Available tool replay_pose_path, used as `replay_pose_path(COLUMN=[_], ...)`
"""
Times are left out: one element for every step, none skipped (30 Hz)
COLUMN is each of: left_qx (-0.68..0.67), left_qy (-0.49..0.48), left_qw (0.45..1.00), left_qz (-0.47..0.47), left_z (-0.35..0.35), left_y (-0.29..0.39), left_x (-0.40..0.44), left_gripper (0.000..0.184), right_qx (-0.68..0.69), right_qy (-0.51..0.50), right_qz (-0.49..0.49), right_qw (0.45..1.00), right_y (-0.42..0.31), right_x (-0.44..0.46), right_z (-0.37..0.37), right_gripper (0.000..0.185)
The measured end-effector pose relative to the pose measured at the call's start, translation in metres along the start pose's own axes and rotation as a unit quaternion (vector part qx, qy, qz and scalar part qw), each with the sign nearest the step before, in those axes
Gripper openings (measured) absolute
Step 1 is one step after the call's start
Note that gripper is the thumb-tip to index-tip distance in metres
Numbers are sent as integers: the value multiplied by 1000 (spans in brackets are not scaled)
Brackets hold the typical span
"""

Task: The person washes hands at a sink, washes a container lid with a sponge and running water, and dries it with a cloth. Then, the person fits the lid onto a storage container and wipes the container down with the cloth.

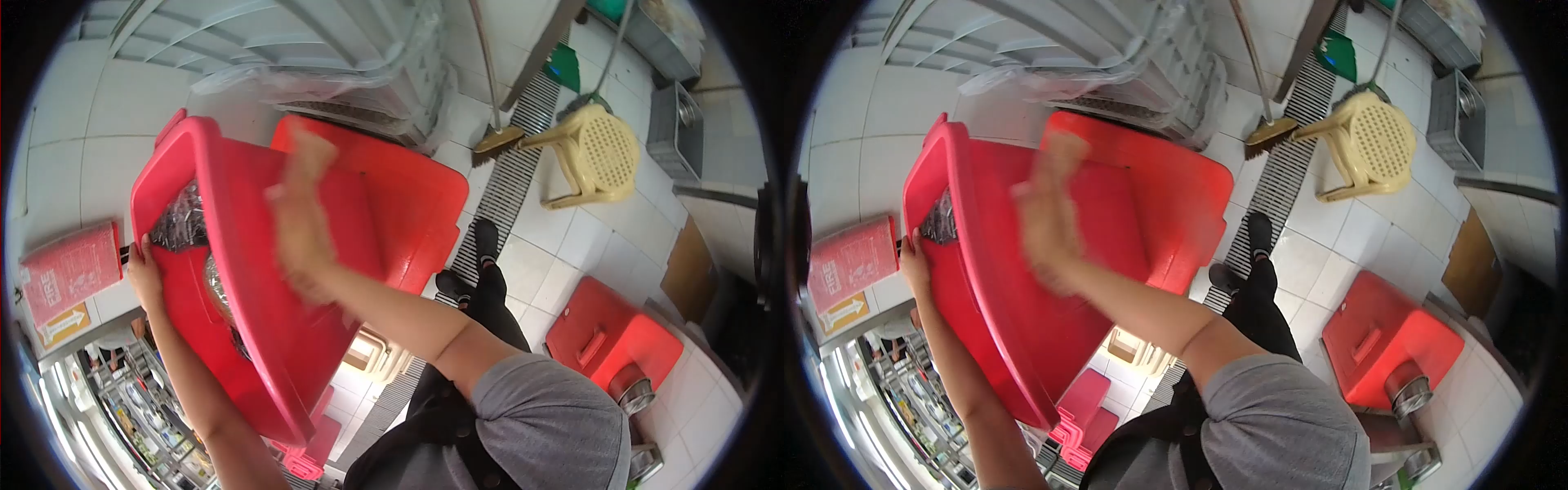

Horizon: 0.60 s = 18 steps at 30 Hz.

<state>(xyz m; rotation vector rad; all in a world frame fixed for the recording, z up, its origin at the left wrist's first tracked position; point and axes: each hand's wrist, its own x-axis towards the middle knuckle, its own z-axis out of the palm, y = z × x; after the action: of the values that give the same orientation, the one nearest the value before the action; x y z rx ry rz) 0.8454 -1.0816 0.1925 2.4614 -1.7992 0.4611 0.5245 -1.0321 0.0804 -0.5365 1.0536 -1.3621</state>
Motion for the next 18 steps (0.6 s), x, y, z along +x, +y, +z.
replay_pose_path(left_qx=[7, 10, -6, -15, -21, -19, -23, -27, -28, -29, -28, -30, -42, -53, -55, -55, -52, -74], left_qy=[-14, -10, 32, 17, 2, -2, 19, 41, 42, 43, 40, 38, 29, 20, 20, 21, 22, 47], left_qw=[1000, 1000, 999, 1000, 1000, 1000, 1000, 999, 999, 998, 998, 998, 997, 995, 994, 994, 994, 987], left_qz=[-7, -3, 21, 13, 2, 4, 9, 17, 18, 28, 37, 38, 59, 84, 89, 93, 97, 136], left_z=[2, 5, 19, 14, 6, 6, 6, 4, 2, -1, -4, -6, -7, -9, -10, -14, -19, -20], left_y=[-2, -7, -29, -21, -15, -15, -15, -14, -8, 3, 13, 24, 37, 51, 64, 76, 84, 90], left_x=[4, 7, 14, 11, 8, 4, 2, 3, 3, 2, -1, -4, -5, -6, -8, -14, -19, -23], left_gripper=[58, 60, 63, 65, 66, 66, 67, 68, 68, 67, 66, 66, 63, 59, 59, 55, 52, 46], right_qx=[-57, -116, -118, -41, 39, 119, 198, 272, 231, 183, 182, 166, 149, 135, 247, 356, 166, -39], right_qy=[-14, -28, -21, 4, 26, 46, 63, 79, 139, 195, 199, 226, 253, 282, 263, 239, 193, 133], right_qz=[-124, -248, -251, -118, 20, 158, 290, 413, 277, 131, 131, 137, 142, 146, 164, 180, 10, -162], right_qw=[990, 961, 961, 992, 999, 979, 934, 866, 922, 955, 954, 950, 945, 939, 918, 885, 967, 977], right_y=[-22, -34, -6, 21, 45, 67, 90, 117, 186, 237, 227, 197, 160, 136, 134, 102, 68, 4], right_x=[-9, -11, -8, 19, 50, 79, 87, 92, 86, 72, 52, 28, 4, -21, -53, -68, -78, -80], right_z=[10, 12, 10, 5, -16, -56, -94, -97, -114, -123, -122, -122, -121, -116, -96, -78, -76, -78], right_gripper=[63, 63, 63, 60, 57, 54, 52, 50, 49, 48, 48, 49, 49, 50, 52, 53, 52, 52])
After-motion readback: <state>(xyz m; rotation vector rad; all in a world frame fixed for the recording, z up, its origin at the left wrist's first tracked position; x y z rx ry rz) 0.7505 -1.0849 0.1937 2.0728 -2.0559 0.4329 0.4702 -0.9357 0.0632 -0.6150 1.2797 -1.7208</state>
